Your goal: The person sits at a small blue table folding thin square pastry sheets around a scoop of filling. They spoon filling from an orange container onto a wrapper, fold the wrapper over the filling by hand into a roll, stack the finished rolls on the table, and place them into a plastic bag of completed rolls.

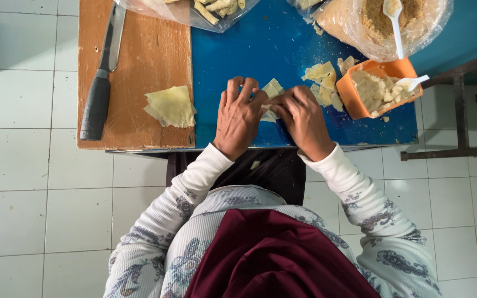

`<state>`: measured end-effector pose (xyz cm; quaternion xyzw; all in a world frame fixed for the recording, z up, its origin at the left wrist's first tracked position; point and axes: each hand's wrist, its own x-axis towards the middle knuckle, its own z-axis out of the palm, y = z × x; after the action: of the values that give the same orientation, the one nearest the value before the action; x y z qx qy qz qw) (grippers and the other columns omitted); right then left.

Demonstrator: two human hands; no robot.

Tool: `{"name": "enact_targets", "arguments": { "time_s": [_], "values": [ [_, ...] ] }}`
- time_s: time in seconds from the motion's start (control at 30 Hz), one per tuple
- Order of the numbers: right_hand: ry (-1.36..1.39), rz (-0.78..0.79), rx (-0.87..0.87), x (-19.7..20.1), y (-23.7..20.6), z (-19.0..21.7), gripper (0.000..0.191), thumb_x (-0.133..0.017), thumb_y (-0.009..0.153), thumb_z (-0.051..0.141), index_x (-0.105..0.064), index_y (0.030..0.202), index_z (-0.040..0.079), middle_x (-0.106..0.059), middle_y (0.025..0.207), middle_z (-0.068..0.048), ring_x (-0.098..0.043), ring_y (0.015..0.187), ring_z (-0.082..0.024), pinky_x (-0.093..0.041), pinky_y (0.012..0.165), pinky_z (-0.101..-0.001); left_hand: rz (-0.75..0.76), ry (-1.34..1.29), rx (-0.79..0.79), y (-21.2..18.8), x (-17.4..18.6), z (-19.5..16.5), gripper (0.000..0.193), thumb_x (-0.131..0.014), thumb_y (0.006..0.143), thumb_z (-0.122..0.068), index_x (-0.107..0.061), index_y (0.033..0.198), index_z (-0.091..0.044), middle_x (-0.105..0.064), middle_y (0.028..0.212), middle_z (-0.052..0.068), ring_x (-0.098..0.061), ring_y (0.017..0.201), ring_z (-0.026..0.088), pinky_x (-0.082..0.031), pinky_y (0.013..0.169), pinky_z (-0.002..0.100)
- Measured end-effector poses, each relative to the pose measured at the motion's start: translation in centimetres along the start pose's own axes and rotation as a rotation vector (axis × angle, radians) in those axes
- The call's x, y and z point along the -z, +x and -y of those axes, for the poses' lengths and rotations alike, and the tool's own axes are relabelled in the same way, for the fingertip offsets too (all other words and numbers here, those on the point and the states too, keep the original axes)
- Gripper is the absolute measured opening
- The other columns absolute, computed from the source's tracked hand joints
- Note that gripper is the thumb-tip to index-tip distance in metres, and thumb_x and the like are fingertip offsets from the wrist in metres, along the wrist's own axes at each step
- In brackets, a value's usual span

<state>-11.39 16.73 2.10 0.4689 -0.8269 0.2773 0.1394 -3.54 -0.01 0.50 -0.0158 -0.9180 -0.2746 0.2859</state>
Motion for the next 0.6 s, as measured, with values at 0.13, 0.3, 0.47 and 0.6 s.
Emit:
{"name": "enact_targets", "arguments": {
  "time_s": [0.13,0.3,0.47,0.6],
  "values": [
    [-0.012,-0.012,0.003,0.1,-0.3,0.3,0.017,-0.078,0.093,0.008,-0.071,0.107,0.001,-0.063,0.102,-0.008,-0.062,0.095,-0.029,-0.052,0.08,-0.0405,-0.015,0.039,-0.021,0.2,-0.3,0.2,0.027,-0.08,0.082,-0.012,-0.065,0.103,-0.008,-0.054,0.122,0.01,-0.047,0.124,0.033,-0.043,0.096,0.045],
    [-0.071,-0.058,0.043,-0.2,0.0,0.3,0.016,-0.079,0.092,0.004,-0.07,0.104,0.002,-0.063,0.106,-0.008,-0.062,0.097,-0.027,-0.052,0.082,-0.0403,-0.018,-0.017,0.0,0.1,-0.6,0.2,0.027,-0.077,0.084,-0.012,-0.067,0.109,-0.007,-0.055,0.12,0.01,-0.047,0.124,0.034,-0.042,0.098,0.047],
    [-0.13,-0.075,0.045,-0.1,-0.2,0.5,0.025,-0.075,0.092,-0.002,-0.073,0.116,0.003,-0.063,0.11,-0.009,-0.059,0.101,-0.027,-0.051,0.087,-0.0391,-0.048,0.054,-0.026,0.6,-0.9,0.2,0.021,-0.073,0.086,-0.01,-0.068,0.107,-0.008,-0.056,0.123,0.009,-0.047,0.127,0.033,-0.043,0.101,0.046],
    [-0.177,-0.063,0.07,-0.1,-1.0,0.6,0.029,-0.07,0.089,-0.006,-0.072,0.117,0.003,-0.066,0.115,-0.006,-0.061,0.108,-0.027,-0.052,0.094,-0.0401,-0.057,0.068,-0.003,0.8,-1.0,0.2,0.017,-0.071,0.088,-0.008,-0.067,0.105,-0.009,-0.056,0.122,0.01,-0.048,0.127,0.033,-0.043,0.101,0.046]
  ]
}}
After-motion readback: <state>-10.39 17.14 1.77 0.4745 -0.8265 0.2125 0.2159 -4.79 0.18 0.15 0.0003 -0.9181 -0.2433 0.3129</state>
